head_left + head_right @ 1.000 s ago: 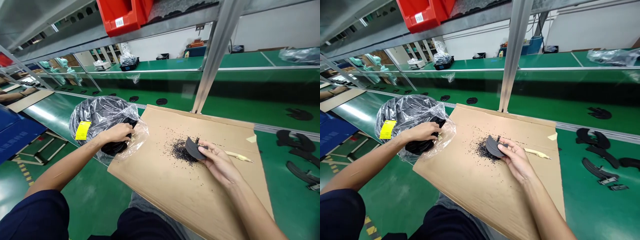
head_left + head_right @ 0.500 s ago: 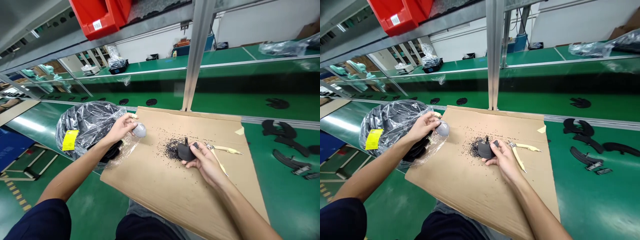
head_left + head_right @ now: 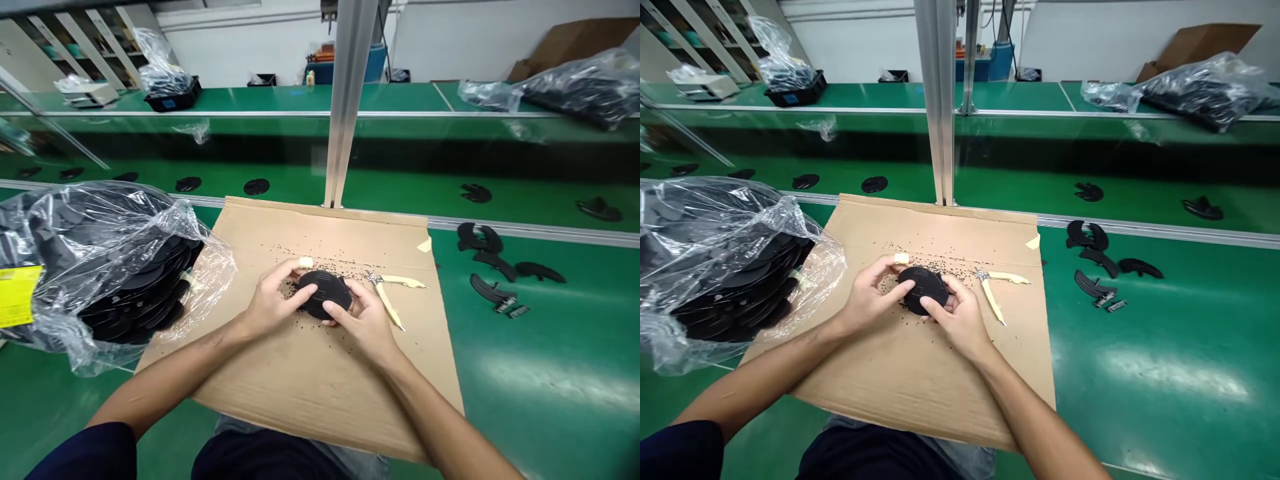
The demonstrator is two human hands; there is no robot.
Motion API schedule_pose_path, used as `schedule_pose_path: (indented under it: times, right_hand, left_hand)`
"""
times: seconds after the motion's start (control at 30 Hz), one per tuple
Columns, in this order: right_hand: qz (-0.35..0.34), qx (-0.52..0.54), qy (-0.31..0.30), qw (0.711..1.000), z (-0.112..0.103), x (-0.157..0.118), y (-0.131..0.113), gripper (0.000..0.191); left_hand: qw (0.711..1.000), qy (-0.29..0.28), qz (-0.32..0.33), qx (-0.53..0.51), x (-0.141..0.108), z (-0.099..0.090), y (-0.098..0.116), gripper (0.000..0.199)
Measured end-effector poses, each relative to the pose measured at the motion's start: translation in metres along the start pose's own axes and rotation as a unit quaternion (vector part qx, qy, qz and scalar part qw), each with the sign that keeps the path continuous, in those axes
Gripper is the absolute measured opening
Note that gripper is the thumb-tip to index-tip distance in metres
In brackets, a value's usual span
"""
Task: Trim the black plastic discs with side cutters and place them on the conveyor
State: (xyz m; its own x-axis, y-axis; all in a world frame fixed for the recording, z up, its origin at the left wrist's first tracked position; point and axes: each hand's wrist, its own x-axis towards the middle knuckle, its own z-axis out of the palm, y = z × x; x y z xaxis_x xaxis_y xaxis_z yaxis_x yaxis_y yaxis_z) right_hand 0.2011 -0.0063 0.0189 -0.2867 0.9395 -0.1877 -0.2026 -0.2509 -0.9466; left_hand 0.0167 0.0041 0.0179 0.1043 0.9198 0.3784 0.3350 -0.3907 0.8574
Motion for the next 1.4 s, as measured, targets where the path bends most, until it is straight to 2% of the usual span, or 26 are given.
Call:
schedule_pose_path:
  times: [0.07, 0.2, 0.27, 0.33, 0.43, 0.63, 0.87, 1.1, 1.4]
  right_hand:
    - [-0.003, -0.004, 0.0, 1.0, 0.0, -0.001, 0.001, 0.037]
    - [0.011, -0.018, -0.015, 1.0, 0.0, -0.002, 0.005, 0.036]
    - [0.01, -0.021, -0.022, 0.999, 0.0, -0.002, 0.006, 0.037]
    - [0.0, -0.033, -0.022, 0.999, 0.0, -0.002, 0.007, 0.037]
    - [-0.033, -0.079, -0.012, 0.996, -0.001, -0.002, 0.007, 0.037]
    - [-0.08, -0.122, -0.008, 0.989, -0.002, -0.002, 0.009, 0.038]
    - [-0.081, -0.102, -0.019, 0.991, -0.003, -0.002, 0.013, 0.034]
    - [-0.076, -0.112, -0.02, 0.991, -0.003, -0.003, 0.01, 0.03]
    - [-0.077, -0.127, -0.016, 0.989, -0.004, -0.004, 0.01, 0.024]
  left_hand:
    - [0.998, -0.019, 0.033, 0.04, -0.003, -0.003, -0.001, 0.025]
    - [0.994, 0.033, 0.095, 0.053, -0.007, -0.007, -0.006, 0.017]
    - [0.993, 0.045, 0.091, 0.055, -0.009, -0.006, -0.008, 0.021]
    - [0.995, 0.024, 0.076, 0.067, -0.009, -0.005, -0.008, 0.026]
    - [0.992, -0.001, 0.088, 0.09, -0.008, -0.004, -0.007, 0.024]
    - [0.99, 0.025, 0.101, 0.095, -0.008, -0.003, -0.003, 0.018]
    - [0.992, 0.008, 0.099, 0.079, -0.009, -0.003, -0.004, 0.018]
    - [0.991, 0.01, 0.117, 0.071, -0.008, -0.003, -0.002, 0.02]
    - [0.993, 0.009, 0.107, 0.057, -0.012, -0.001, -0.003, 0.02]
